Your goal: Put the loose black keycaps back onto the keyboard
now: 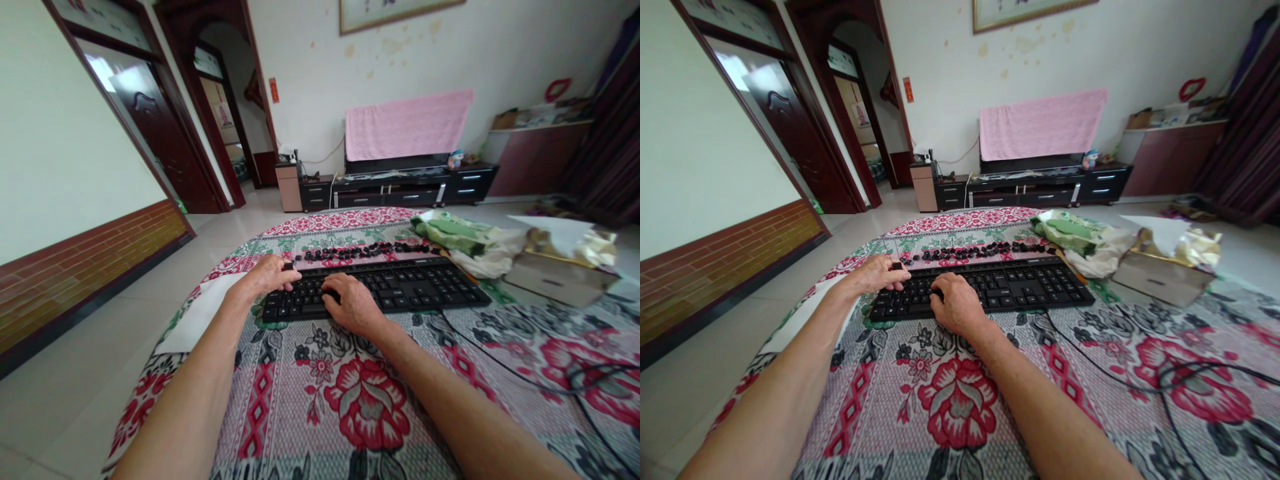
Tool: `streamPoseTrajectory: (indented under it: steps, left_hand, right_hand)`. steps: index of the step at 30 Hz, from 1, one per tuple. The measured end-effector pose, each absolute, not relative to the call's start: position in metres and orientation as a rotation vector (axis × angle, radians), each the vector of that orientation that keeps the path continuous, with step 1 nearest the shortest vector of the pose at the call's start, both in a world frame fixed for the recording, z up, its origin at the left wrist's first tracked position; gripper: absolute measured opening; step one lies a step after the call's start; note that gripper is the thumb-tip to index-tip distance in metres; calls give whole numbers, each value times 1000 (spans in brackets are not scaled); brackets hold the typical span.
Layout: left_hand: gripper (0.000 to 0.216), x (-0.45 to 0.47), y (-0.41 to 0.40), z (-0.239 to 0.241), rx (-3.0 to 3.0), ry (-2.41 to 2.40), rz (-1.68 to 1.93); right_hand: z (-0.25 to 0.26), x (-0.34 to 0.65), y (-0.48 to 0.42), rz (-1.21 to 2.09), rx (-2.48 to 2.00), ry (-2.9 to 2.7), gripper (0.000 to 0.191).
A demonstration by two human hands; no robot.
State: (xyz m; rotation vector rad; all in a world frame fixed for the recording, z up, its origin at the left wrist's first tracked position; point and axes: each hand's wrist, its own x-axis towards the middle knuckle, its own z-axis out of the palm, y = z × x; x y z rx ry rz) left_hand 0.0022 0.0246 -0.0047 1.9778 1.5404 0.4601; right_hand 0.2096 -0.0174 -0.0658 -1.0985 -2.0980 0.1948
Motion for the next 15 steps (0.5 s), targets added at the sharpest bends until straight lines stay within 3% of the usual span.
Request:
streamPoseTrajectory:
  steps: [15]
  left_hand:
    - [26,-10,23,-11,1957,1446,536]
  right_hand:
    - [-66,210,-17,170,-1090,-2102,18]
